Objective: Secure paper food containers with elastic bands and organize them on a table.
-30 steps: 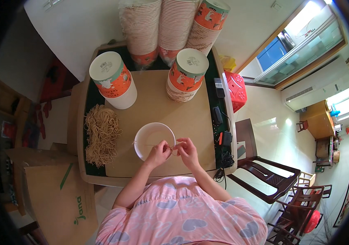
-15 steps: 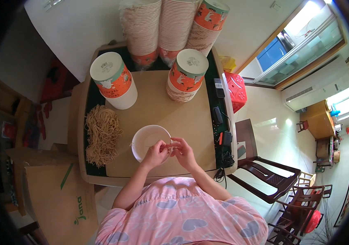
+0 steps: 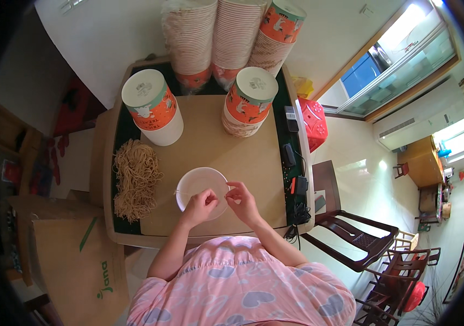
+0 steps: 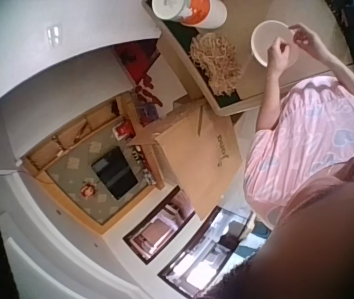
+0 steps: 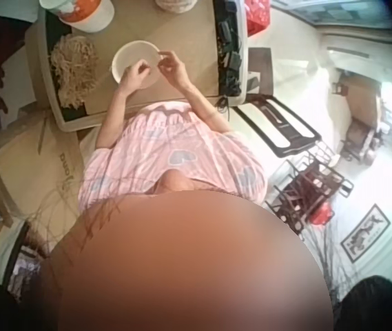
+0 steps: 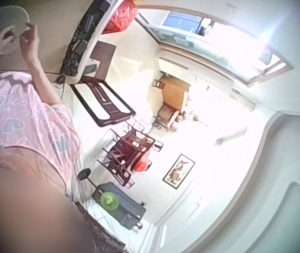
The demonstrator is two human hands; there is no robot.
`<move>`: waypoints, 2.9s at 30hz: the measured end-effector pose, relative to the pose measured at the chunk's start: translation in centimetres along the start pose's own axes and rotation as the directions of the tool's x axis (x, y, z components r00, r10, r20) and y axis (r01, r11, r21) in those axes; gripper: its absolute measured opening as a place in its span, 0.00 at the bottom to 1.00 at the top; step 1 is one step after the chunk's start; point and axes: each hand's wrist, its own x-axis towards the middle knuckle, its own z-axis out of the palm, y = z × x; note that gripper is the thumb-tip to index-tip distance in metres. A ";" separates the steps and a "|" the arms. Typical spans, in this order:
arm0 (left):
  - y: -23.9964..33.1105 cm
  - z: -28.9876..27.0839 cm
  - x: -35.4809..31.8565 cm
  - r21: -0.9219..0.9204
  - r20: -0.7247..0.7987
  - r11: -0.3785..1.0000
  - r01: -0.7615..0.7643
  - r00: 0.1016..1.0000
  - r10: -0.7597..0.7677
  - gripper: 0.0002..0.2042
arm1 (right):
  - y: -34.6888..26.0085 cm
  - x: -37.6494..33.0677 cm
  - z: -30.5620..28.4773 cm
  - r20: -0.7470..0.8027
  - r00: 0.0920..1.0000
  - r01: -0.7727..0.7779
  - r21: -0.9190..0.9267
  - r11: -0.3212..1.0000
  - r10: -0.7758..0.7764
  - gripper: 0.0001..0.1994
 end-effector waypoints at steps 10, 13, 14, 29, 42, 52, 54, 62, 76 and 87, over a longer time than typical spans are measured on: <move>-0.6 -2.3 -1.5 -0.062 -0.006 0.998 0.014 1.000 -0.015 0.05 | 1.0 0.0 0.0 0.057 0.987 -0.158 0.232 0.960 0.149 0.14; -0.2 -2.7 -1.6 -0.056 -0.068 0.990 0.127 0.989 -0.131 0.07 | 0.6 0.1 0.1 0.043 0.984 -0.176 0.272 0.946 0.171 0.14; 0.2 -2.8 -1.6 -0.056 -0.068 0.990 0.126 0.989 -0.130 0.07 | 0.5 0.1 0.1 0.039 0.984 -0.175 0.299 0.938 0.171 0.14; 0.5 -0.4 0.4 -0.034 -0.058 0.999 0.039 0.997 -0.041 0.04 | 0.2 0.2 -0.9 -0.107 0.983 -0.105 0.338 0.935 0.149 0.09; -0.8 1.8 2.1 0.276 -0.572 0.939 -0.206 0.750 0.333 0.05 | 0.5 -0.5 -0.6 -0.078 0.997 -0.002 -0.108 0.994 -0.007 0.06; -2.8 3.2 1.4 0.294 -0.144 0.951 -0.095 0.979 0.142 0.04 | 2.3 -0.3 -0.9 -0.079 0.993 -0.088 -0.007 0.996 0.087 0.07; -2.5 3.4 1.6 0.352 -0.128 0.933 -0.078 0.983 0.130 0.04 | 2.5 -0.3 -0.8 -0.086 0.992 -0.089 -0.007 0.996 0.089 0.07; -2.8 3.8 2.0 0.342 -0.165 0.936 -0.084 0.975 0.148 0.03 | 2.0 -0.2 -0.7 -0.089 0.991 -0.102 -0.010 0.995 0.101 0.07; 0.1 1.3 1.8 0.003 -0.062 1.000 0.011 0.998 -0.011 0.02 | -0.7 -0.6 0.1 -0.096 0.986 0.110 -0.257 0.960 -0.138 0.05; -3.2 3.7 3.0 0.127 -0.090 0.986 -0.109 0.989 0.121 0.04 | 1.0 -1.0 -0.4 -0.132 0.991 0.033 -0.023 0.999 -0.035 0.05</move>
